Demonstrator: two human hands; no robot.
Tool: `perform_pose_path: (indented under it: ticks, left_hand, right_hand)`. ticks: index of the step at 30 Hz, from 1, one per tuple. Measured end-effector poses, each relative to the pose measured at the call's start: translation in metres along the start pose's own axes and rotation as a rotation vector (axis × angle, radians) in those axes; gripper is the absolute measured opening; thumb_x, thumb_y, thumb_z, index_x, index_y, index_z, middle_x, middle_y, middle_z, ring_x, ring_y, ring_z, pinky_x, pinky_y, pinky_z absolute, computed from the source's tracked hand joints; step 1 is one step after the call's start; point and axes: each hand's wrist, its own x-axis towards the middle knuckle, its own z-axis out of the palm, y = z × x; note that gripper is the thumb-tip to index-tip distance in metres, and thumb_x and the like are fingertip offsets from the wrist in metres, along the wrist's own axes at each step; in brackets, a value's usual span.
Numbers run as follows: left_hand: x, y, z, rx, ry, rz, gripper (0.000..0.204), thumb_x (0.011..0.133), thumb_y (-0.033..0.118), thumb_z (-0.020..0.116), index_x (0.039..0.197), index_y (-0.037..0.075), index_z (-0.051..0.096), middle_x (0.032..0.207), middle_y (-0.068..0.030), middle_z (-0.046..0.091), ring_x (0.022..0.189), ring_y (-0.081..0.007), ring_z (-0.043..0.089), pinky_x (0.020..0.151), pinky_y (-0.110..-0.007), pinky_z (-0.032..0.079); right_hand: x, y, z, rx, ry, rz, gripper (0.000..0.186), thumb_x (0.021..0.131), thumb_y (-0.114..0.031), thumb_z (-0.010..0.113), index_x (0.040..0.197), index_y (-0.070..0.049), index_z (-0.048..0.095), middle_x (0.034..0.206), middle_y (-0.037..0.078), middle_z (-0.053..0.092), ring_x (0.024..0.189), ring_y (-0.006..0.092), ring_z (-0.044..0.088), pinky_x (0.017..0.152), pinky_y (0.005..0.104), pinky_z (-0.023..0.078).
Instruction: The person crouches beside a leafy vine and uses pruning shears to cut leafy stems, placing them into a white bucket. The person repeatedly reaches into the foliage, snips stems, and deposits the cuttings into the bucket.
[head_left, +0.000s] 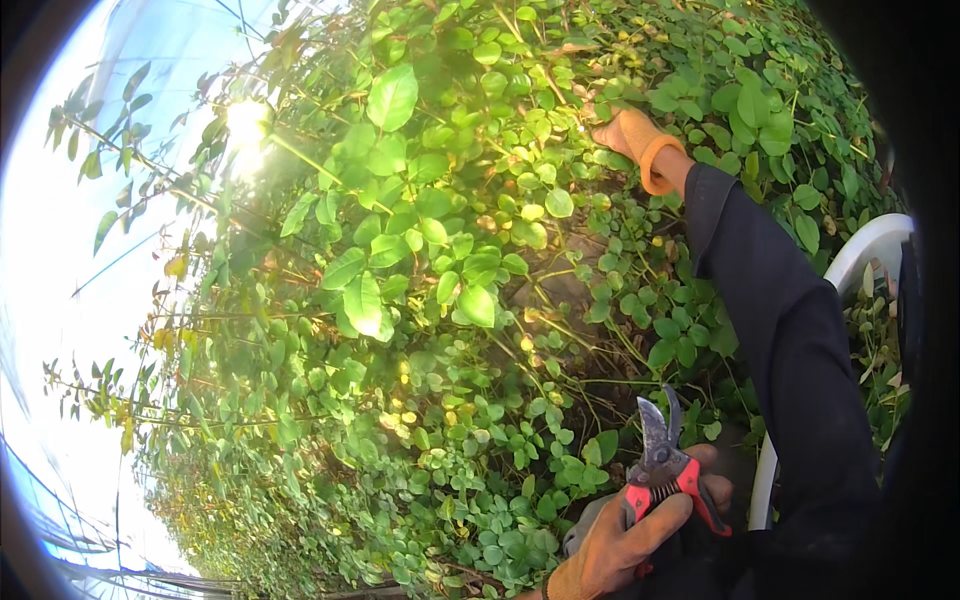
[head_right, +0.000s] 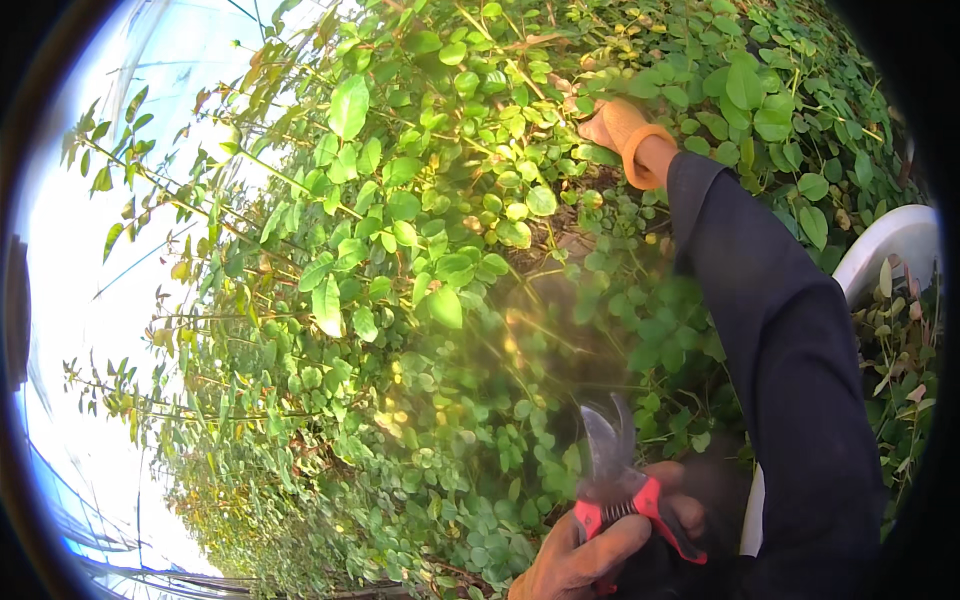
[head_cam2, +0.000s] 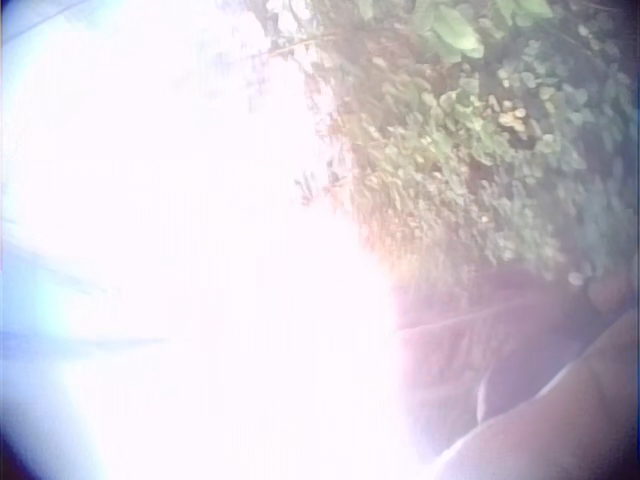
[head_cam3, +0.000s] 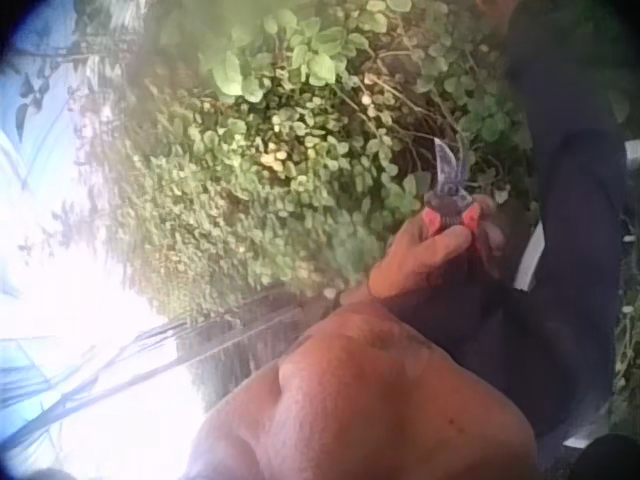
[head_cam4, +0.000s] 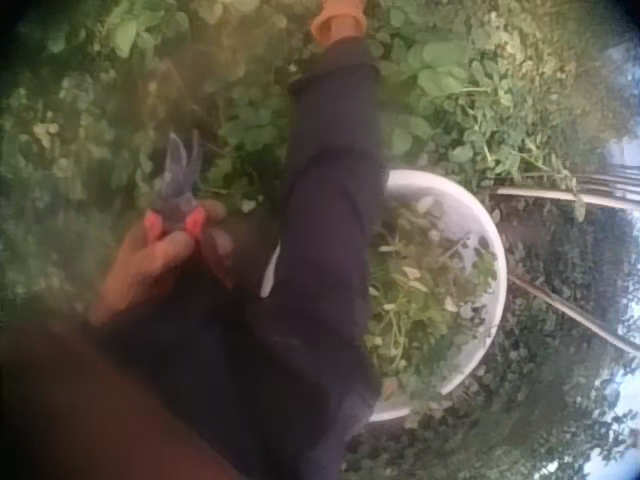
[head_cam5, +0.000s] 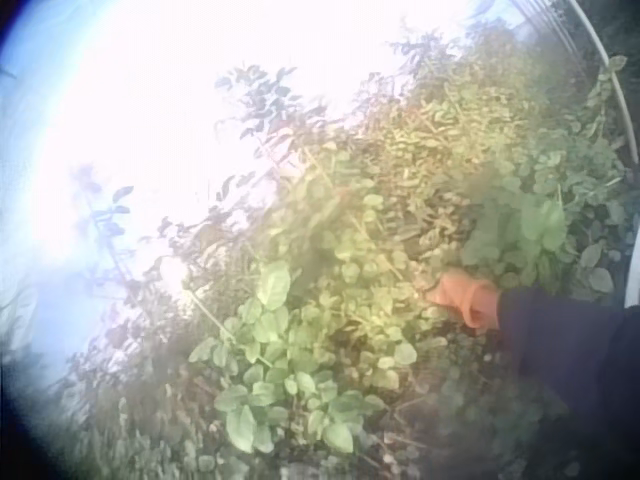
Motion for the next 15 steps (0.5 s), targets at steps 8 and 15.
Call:
perform_pose_path:
  ticks: [8, 15]
  left_hand:
    - [0.003, 0.007, 0.0, 0.05, 0.036, -0.085, 0.056, 0.096, 0.024, 0.072, 0.14, -0.004, 0.052, 0.114, -0.0146, 0.07, 0.103, -0.0259, 0.069, 0.092, -0.04, 0.054]
    - [0.009, 0.023, 0.004, 0.115, 0.038, -0.162, 0.059, 0.096, 0.027, 0.073, 0.141, -0.004, 0.051, 0.116, -0.0148, 0.071, 0.104, -0.0259, 0.069, 0.093, -0.04, 0.054]
  right_hand:
    - [0.01, 0.016, 0.0, 0.579, -0.054, 0.03, 0.034, 0.107, -0.01, 0.054, 0.135, 0.01, 0.055, 0.144, 0.024, 0.056, 0.111, 0.0221, 0.059, 0.096, 0.0369, 0.05]
    - [0.025, 0.049, 0.018, 0.966, 0.001, -0.007, 0.046, 0.102, -0.032, 0.067, 0.135, 0.0, 0.067, 0.13, 0.009, 0.071, 0.123, 0.0191, 0.062, 0.104, 0.0323, 0.045]
